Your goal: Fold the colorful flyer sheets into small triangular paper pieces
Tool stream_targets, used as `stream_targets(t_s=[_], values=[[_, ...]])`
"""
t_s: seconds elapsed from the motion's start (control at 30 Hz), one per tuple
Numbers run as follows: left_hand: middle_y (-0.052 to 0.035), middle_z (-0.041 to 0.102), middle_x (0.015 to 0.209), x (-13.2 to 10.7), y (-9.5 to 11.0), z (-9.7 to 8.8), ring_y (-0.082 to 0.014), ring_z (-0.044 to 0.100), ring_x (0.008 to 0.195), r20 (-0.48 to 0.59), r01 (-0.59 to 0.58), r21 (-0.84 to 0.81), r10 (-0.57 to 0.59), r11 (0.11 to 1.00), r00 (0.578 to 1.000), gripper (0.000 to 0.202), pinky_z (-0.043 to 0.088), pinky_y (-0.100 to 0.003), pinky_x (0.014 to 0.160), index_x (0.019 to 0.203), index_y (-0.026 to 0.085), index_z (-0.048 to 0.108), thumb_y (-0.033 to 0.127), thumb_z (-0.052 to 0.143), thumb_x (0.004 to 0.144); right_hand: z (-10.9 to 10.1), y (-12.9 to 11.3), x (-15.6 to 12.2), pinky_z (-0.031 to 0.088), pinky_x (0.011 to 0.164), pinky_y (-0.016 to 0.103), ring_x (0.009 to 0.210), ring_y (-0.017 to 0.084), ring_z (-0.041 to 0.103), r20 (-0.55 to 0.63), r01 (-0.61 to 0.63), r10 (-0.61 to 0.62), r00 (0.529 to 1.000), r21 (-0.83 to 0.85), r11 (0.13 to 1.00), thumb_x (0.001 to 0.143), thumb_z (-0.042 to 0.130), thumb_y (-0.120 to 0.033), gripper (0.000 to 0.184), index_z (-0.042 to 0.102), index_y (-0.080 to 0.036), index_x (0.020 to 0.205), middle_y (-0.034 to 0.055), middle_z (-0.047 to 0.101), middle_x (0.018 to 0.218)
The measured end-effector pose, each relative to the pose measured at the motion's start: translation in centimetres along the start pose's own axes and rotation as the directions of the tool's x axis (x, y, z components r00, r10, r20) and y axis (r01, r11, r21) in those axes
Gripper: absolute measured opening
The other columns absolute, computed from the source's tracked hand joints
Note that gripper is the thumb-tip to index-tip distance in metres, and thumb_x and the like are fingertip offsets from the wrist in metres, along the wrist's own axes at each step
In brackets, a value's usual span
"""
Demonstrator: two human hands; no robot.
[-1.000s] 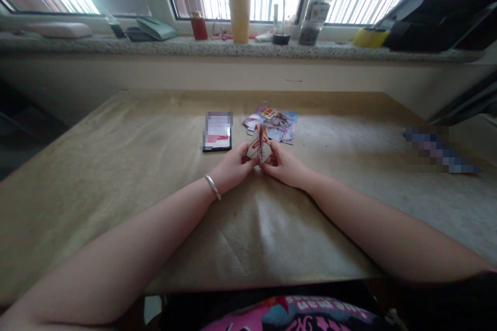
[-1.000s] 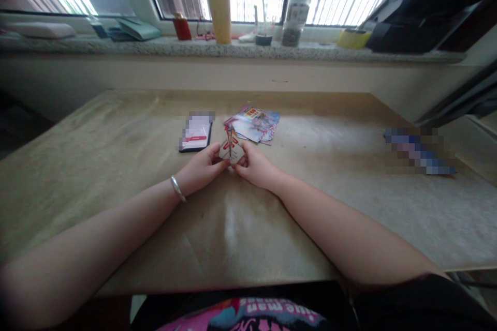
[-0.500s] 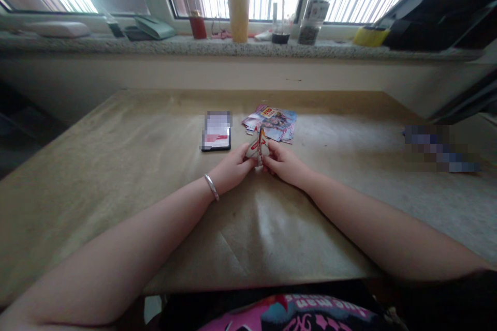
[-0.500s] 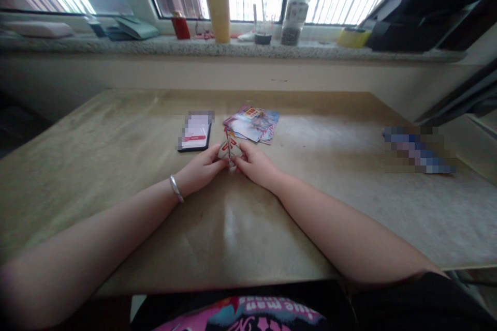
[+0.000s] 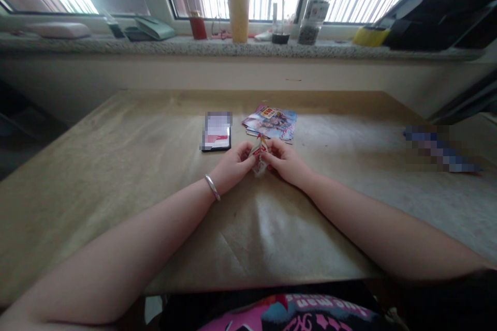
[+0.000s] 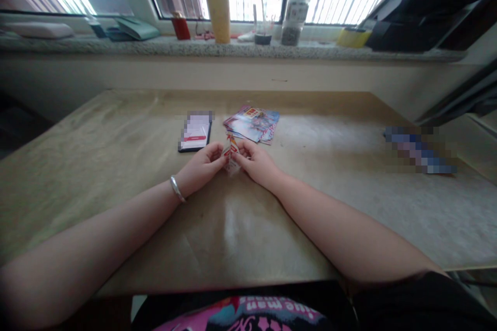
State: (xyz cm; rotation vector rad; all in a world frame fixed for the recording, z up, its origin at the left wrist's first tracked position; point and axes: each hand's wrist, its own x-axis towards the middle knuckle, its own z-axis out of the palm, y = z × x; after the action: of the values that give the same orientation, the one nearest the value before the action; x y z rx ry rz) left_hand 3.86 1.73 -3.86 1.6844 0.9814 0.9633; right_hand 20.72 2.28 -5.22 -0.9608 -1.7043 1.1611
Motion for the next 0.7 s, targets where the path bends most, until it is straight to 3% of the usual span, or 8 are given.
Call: stream_targets(t_s=[0.13,0.3,0.4,0.57,0.7], values=[[0.0023,0.059,0.069,-0.01,0.12,-0.04,-0.0107,0.057,0.063,-0.040,-0.012,-0.157,0.005,0.988,0.999,0.028,0.047,-0.022,0.060,0.086,0.017,0.052,0.040,0.064,0.080,0.16,-0.09,-0.02,0.038,0.055,0.023,0.061,0.011,0.046,0.040,0.003,-0.002,0.999,-0.014,1.000,0.077,0.064,-0.045,0.028,0.053,-0.019,0.081,-0.0027,0.053,0.071],[0.0025,0.061,0.067,0.01,0.18,0.18,-0.0106,0.060,0.061,-0.047,-0.009,-0.209,-0.001,0.978,0.999,0.033,0.048,-0.021,0.059,0.085,0.017,0.054,0.043,0.070,0.075,0.39,-0.38,-0.06,0.037,0.053,0.023,0.056,0.010,0.046,-0.078,0.041,-0.032,0.996,0.116,0.992,0.078,0.062,-0.047,0.028,0.050,-0.022,0.080,-0.0058,0.049,0.063],[0.0022,0.062,0.068,-0.10,0.21,0.43,-0.0108,0.061,0.062,-0.085,-0.007,-0.242,-0.014,0.970,0.996,0.036,0.049,-0.021,0.059,0.085,0.016,0.056,0.043,0.074,0.070,0.38,-0.49,-0.01,0.037,0.054,0.023,0.056,0.009,0.046,-0.136,0.043,-0.028,0.990,0.109,0.993,0.075,0.065,-0.044,0.027,0.051,-0.021,0.077,-0.0063,0.049,0.062],[0.0003,0.065,0.069,-0.38,0.47,0.39,-0.0116,0.061,0.062,-0.139,0.030,-0.257,-0.068,0.966,0.988,0.039,0.049,-0.022,0.058,0.079,0.014,0.060,0.048,0.076,0.065,0.39,-0.70,-0.07,0.041,0.061,0.024,0.073,0.013,0.053,-0.190,0.044,-0.033,0.981,0.053,0.998,0.071,0.067,-0.042,0.026,0.053,-0.020,0.070,-0.0013,0.057,0.074],[0.0006,0.065,0.066,-0.37,0.58,0.34,-0.0105,0.059,0.059,-0.151,0.049,-0.268,-0.092,0.962,0.984,0.040,0.048,-0.021,0.056,0.074,0.014,0.062,0.048,0.077,0.061,0.59,-0.70,-0.01,0.044,0.066,0.026,0.081,0.014,0.056,-0.196,0.061,-0.040,0.980,0.100,0.993,0.069,0.069,-0.042,0.028,0.052,-0.020,0.069,0.0010,0.060,0.085]])
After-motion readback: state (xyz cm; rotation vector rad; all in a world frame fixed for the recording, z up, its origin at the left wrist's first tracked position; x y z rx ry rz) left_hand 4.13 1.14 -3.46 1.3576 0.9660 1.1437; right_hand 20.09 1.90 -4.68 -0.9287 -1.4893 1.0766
